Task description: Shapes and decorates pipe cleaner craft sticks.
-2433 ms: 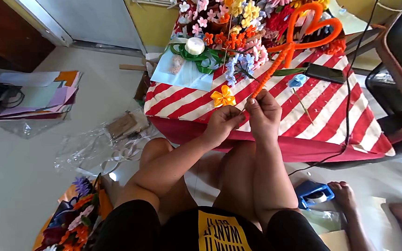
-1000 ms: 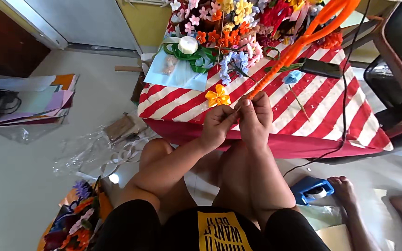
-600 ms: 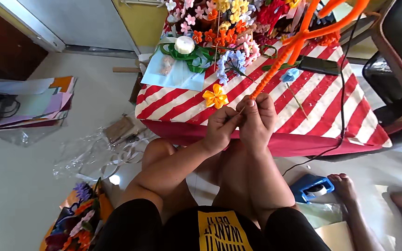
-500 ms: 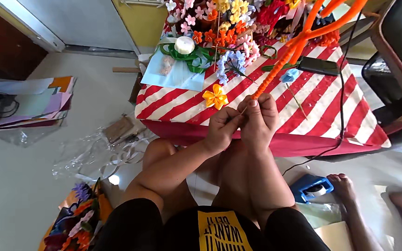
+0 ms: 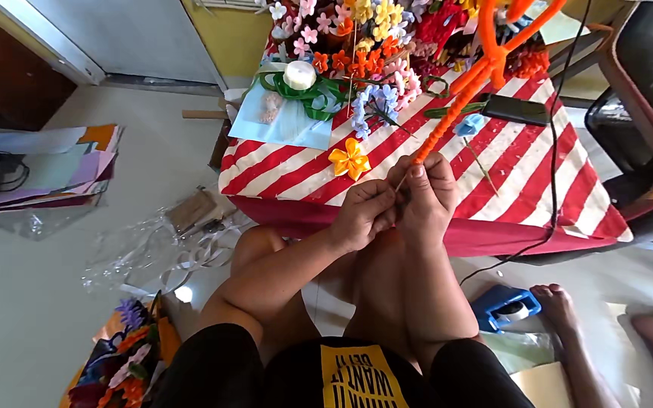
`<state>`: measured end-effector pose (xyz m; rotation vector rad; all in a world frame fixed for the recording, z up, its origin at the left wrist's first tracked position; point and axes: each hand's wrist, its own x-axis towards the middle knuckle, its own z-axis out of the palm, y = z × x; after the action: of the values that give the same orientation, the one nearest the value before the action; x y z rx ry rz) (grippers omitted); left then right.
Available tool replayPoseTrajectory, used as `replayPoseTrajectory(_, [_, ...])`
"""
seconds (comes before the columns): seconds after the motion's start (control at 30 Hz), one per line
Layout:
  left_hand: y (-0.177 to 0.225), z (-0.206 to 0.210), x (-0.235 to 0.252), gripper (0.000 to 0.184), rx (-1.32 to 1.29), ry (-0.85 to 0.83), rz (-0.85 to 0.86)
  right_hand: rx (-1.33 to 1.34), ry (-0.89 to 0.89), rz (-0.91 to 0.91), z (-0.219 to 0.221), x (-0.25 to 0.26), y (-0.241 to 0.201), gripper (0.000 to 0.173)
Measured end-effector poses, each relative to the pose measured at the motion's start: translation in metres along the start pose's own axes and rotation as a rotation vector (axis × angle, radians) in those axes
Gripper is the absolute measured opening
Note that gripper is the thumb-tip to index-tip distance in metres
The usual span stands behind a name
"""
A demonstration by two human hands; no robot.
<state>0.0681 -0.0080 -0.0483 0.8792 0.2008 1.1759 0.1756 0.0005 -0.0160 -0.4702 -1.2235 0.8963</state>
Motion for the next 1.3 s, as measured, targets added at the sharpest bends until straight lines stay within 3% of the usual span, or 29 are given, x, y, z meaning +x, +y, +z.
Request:
replayPoseTrajectory(0.17, [0.007, -0.006, -0.005, 0.011, -0.575, -0.242, -0.308, 0.166, -0.084, 0.129, -0.004, 0.003, -0.002, 0.014])
replayPoseTrajectory(0.23, [0.008, -0.007, -0.006, 0.01, -0.624, -0.279, -0.348, 0.22, -0.118, 0.176, -0.004, 0.003, -0.003, 0.012])
replayPoseTrajectory(0.3, [0.013, -0.007, -0.005, 0.016, -0.398, -0.198, -0.285, 0.21, -0.105, 0.165, -0.005, 0.003, -0.003, 0.01])
replayPoseTrajectory(0.37, [0.02, -0.007, -0.001, 0.023, 0.071, -0.057, -0.135, 0.123, -0.044, 0.102, -0.007, 0.004, 0.001, 0.009])
replayPoseTrajectory(0.43, [0.023, -0.011, 0.001, 0.013, 0.396, 0.011, 0.012, -0.015, 0.0, 0.011, -0.009, 0.005, 0.006, 0.01])
replayPoseTrajectory(0.57, [0.013, -0.013, -0.003, 0.007, 0.567, 0.202, 0.199, -0.164, 0.023, -0.078, -0.001, 0.004, 0.013, 0.012])
replayPoseTrajectory(0.73, [0.008, -0.015, -0.007, 0.018, 0.405, 0.172, 0.238, -0.001, -0.058, 0.028, -0.003, 0.004, 0.011, 0.014])
replayPoseTrajectory(0.9, [0.016, -0.01, -0.009, 0.029, 0.088, 0.056, -0.007, 0.135, -0.132, 0.15, -0.009, 0.008, 0.008, 0.012])
replayPoseTrajectory(1.17, [0.018, -0.016, -0.009, 0.014, -0.441, -0.264, -0.334, 0.145, -0.163, 0.12, -0.01, 0.008, 0.006, 0.009])
replayPoseTrajectory(1.3, [0.012, -0.021, -0.001, 0.014, -0.441, -0.329, -0.352, 0.094, -0.175, 0.198, -0.007, 0.006, 0.004, 0.014])
